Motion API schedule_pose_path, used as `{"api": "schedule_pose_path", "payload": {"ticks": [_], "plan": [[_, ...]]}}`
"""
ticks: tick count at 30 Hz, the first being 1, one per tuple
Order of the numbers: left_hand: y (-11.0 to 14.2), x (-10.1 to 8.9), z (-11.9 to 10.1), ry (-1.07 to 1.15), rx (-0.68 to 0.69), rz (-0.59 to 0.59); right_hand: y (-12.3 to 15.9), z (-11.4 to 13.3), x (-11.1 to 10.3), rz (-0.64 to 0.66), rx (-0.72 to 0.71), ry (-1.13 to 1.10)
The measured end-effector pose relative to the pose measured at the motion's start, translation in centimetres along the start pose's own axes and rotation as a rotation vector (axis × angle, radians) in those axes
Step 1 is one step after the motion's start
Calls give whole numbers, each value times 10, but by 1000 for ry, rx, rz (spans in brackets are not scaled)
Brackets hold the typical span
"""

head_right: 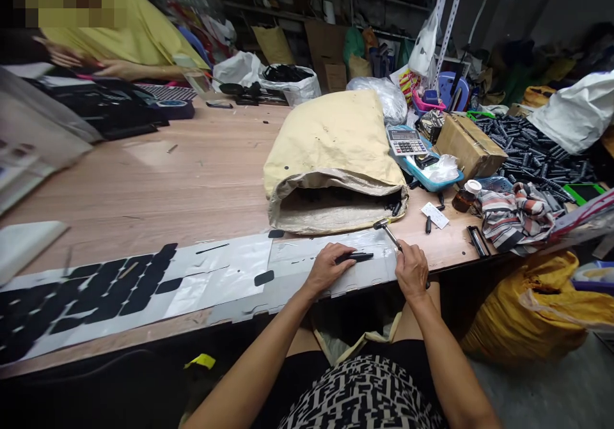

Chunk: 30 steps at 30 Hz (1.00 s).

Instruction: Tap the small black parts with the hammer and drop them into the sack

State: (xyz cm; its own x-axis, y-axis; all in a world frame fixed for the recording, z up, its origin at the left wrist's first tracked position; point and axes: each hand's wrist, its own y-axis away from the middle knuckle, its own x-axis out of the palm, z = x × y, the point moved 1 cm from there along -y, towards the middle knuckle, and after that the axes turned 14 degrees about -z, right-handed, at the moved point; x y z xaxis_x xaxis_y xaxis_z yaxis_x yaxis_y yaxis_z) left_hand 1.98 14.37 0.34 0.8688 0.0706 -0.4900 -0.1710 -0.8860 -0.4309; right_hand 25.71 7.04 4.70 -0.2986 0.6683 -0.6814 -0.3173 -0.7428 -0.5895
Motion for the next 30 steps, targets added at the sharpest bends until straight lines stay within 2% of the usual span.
{"api": "schedule_pose_path", "payload": {"ticks": [3,5,9,13,17,23,26,30], "plan": [[-1,-2,-3,15,-26,-14,12,15,-15,52,62,-259],[-2,-3,-5,23,-23,-16,23,25,-22,108,106,-358],[-1,-3,-6,53,-34,-15,42,35,-28,213,195,-437],[0,-2,-5,103,-83,-30,50,36,-28,232,242,-443],[-1,-2,-8,89,-126,-37,50,42,-31,238,220,-449],[-2,-2,-11,47,-162,-44,50,53,-36,204,100,-431],[-2,-2,-11,50,-179,-43,54,51,-34,206,58,-405],[-3,-3,-12,72,-184,-44,57,47,-32,216,73,-382]]}}
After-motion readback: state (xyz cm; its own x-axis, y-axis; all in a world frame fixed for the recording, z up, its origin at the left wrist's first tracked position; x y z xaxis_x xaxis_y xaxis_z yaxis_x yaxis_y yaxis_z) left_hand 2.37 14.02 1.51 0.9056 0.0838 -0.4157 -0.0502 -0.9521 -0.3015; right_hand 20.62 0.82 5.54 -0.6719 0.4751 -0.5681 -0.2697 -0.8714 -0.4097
